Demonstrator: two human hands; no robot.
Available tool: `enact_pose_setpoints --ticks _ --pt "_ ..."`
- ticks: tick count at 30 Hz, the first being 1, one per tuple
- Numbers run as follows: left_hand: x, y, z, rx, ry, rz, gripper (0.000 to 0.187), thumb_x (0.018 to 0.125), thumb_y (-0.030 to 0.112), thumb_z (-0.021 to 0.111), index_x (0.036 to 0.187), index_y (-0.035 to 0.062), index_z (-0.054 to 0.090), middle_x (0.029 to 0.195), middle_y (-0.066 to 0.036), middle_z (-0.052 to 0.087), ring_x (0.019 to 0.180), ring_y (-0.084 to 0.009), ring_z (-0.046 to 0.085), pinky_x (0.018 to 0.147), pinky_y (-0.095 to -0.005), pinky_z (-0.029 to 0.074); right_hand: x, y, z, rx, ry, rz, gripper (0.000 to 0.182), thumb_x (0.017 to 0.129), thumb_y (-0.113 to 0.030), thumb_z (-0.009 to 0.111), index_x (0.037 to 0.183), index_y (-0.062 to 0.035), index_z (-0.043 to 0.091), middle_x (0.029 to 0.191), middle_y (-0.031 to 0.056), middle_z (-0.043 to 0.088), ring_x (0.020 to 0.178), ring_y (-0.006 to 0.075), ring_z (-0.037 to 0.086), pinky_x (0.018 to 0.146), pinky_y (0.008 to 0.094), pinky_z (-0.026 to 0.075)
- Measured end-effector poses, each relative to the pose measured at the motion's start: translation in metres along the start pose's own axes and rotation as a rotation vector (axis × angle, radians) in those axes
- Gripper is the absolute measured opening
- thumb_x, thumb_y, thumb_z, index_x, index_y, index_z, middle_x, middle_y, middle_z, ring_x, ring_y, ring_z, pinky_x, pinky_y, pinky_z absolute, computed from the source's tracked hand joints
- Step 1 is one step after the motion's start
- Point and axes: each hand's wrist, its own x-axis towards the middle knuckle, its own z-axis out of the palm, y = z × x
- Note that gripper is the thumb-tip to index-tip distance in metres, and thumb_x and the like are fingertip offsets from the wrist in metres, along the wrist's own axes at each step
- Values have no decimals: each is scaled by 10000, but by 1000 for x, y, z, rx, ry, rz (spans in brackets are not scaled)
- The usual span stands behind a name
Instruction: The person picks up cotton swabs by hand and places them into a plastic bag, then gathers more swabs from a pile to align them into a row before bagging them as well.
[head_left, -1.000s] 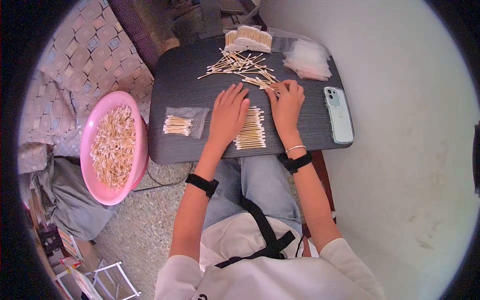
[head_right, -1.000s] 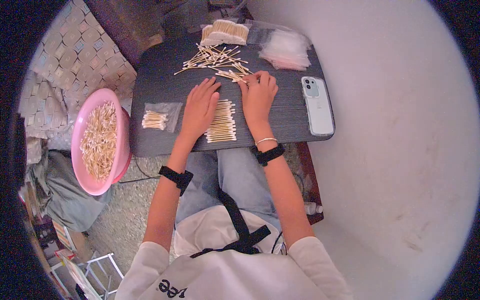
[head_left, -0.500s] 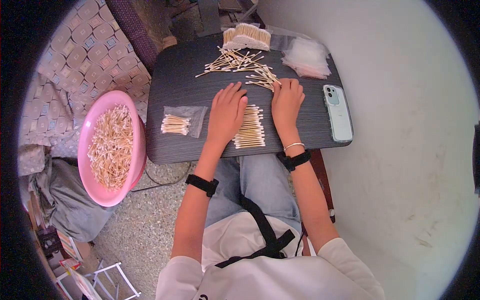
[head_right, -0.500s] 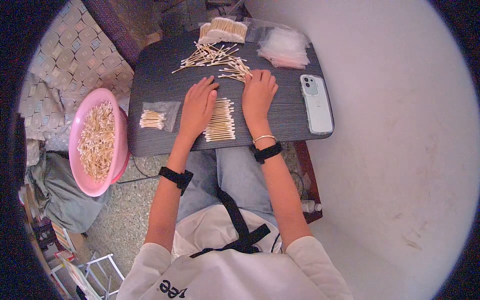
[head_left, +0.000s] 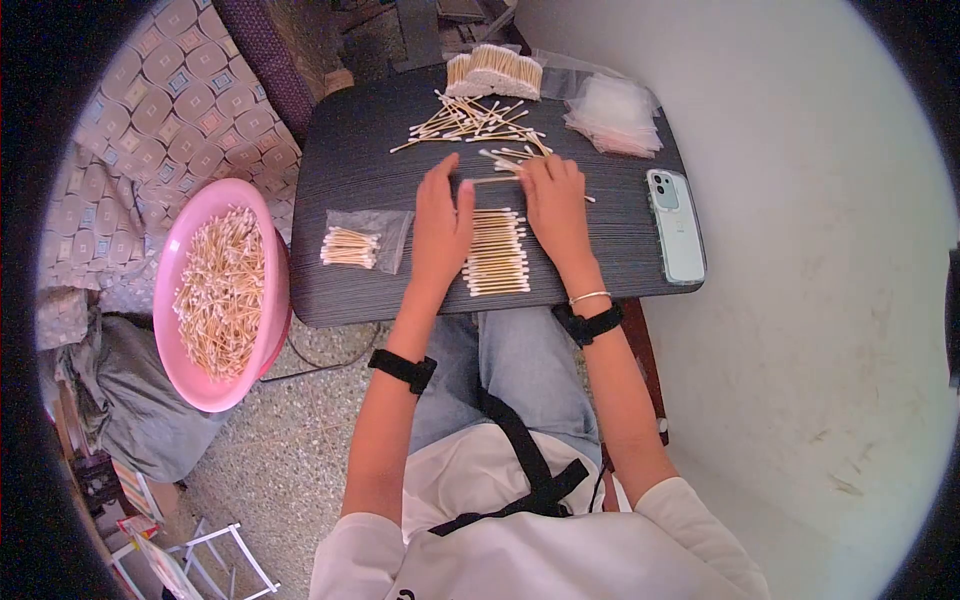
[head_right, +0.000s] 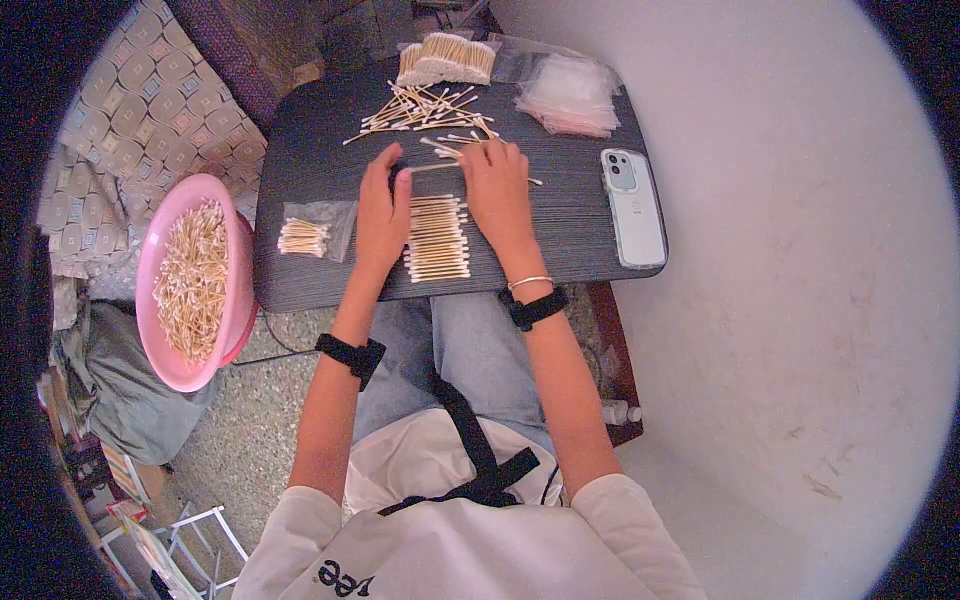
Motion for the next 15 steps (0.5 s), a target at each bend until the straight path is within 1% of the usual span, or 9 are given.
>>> enact_pose_setpoints --ticks 3,6,9,12,15 --pt "3 -6 -11 82 -138 -21 334 990 170 501 1276 2 534 1241 -201 583 1190 -365 533 1029 -413 407 -1 -1 0 12 -37 -92 149 925 -210 593 964 -75 643 960 94 579 951 298 530 854 436 420" --pt "0 1 -10 135 -172 40 315 960 141 545 1251 20 555 1267 -190 565 1197 -365 520 1034 -417 405 -1 -2 0 8 -50 -128 145 909 -212 613 950 -83 667 943 77 587 959 281 534 857 431 421" --pt "-2 3 -3 98 -43 70 293 930 109 576 1214 38 581 1286 -167 553 1205 -359 510 1034 -419 406 -1 -1 0 45 -80 -126 143 896 -209 627 943 -87 684 928 63 599 958 275 538 860 425 421" --pt "-2 -7 -4 161 -113 129 296 926 107 576 1215 45 583 1298 -161 546 1205 -360 509 1033 -424 407 -2 -1 1 92 -56 -160 134 889 -204 633 929 -88 688 906 64 611 942 276 545 861 419 421" --pt "-3 -4 -3 246 -132 163 286 920 95 576 1200 40 594 1289 -154 552 1198 -356 513 1033 -425 407 -2 1 1 163 -57 -122 136 891 -202 635 944 -94 697 902 67 621 928 279 552 861 414 420"
